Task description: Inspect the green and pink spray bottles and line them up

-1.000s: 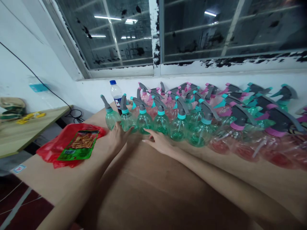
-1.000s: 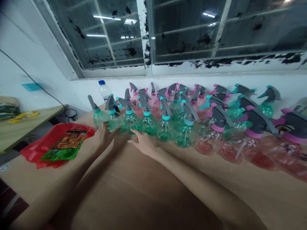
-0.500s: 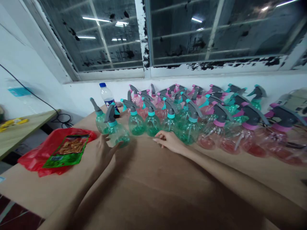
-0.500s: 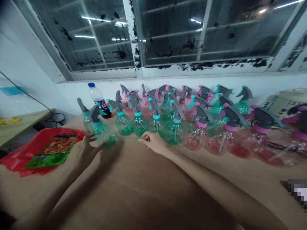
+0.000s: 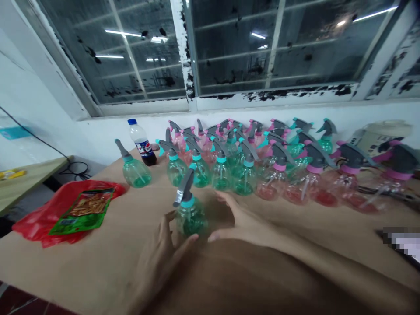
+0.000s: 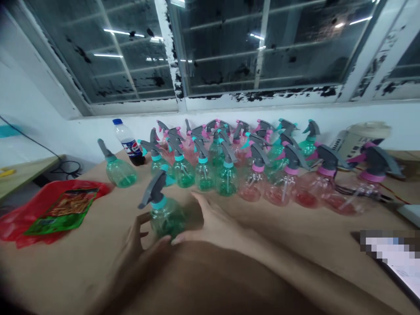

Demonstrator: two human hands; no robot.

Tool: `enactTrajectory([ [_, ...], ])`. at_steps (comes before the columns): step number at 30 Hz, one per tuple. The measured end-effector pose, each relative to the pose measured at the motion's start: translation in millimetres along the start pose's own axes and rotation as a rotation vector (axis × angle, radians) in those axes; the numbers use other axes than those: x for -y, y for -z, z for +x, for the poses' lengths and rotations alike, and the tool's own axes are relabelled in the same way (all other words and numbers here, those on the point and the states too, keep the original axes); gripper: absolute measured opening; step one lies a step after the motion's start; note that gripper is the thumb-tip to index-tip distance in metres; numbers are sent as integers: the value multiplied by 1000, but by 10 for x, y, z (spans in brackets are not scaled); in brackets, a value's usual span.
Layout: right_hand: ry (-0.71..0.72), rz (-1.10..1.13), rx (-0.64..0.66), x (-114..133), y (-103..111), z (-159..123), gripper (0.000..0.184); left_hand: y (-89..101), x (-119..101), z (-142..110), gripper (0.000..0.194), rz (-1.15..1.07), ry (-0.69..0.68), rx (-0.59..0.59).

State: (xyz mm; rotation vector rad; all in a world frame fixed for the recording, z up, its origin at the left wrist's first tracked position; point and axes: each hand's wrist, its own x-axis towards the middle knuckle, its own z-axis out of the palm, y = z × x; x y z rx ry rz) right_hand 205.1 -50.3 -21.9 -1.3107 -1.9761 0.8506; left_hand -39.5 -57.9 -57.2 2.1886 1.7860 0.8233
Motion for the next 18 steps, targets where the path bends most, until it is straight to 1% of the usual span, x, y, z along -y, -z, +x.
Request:
enactTrajectory([
  [2, -67, -7, -55, 72, 47, -221, 105, -93, -201, -71, 59, 12, -59, 69],
  [5, -95, -5, -238, 131, 117, -467, 101, -210, -566, -131, 57, 4, -159, 154],
  [7, -113, 9, -369, 121, 171, -588, 98, -283, -798, -159, 50, -53, -233, 197],
  [9, -113, 30, -471, 79, 231, -684, 93, -363, -977, -193, 47, -112, -300, 254],
  [11, -93, 47, -540, 24, 293, -760, 87, -443, -1087, -231, 47, -163, -360, 310],
  [14, -76, 62, -608, -56, 374, -840, 78, -527, -1149, -275, 49, -205, -441, 387],
  [18, -79, 94, -596, -129, 448, -899, 64, -517, -1156, -256, 54, -193, -482, 426],
])
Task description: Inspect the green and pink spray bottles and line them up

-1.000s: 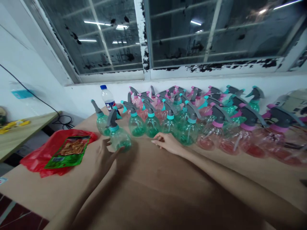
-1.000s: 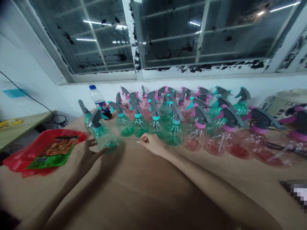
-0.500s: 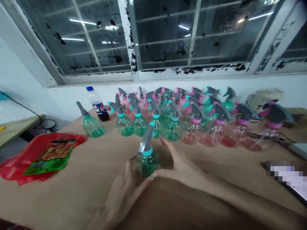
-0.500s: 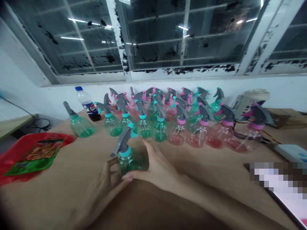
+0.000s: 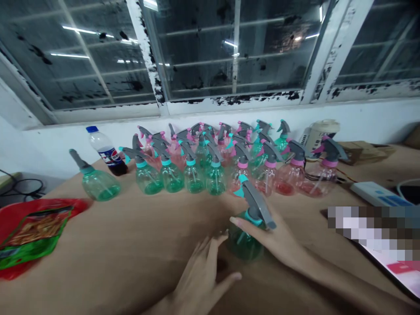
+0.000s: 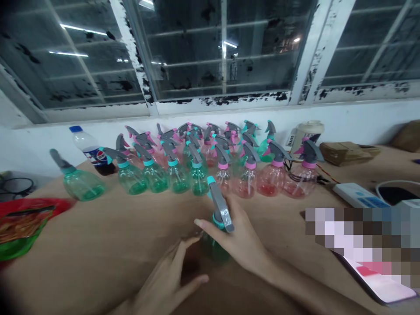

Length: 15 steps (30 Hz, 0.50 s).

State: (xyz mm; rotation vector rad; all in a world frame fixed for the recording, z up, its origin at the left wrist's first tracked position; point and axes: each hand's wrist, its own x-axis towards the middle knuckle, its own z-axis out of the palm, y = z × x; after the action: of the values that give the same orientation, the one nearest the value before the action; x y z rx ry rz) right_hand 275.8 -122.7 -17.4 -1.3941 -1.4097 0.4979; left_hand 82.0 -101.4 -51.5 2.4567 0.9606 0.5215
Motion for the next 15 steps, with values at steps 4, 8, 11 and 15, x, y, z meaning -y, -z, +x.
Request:
enactTrajectory([
  [4, 3, 42, 26, -9, 61, 24, 61, 65, 13, 33, 53, 15, 0, 31],
  [8, 33, 71, 47, 2, 106, 69, 51, 34, 36, 89, 63, -31, -1, 67],
  [11, 86, 98, 49, 7, 129, 103, 41, -31, 35, 172, 76, -94, -9, 75],
  [15, 157, 126, 85, 23, 151, 135, 49, -115, 10, 332, 86, -186, -32, 80],
])
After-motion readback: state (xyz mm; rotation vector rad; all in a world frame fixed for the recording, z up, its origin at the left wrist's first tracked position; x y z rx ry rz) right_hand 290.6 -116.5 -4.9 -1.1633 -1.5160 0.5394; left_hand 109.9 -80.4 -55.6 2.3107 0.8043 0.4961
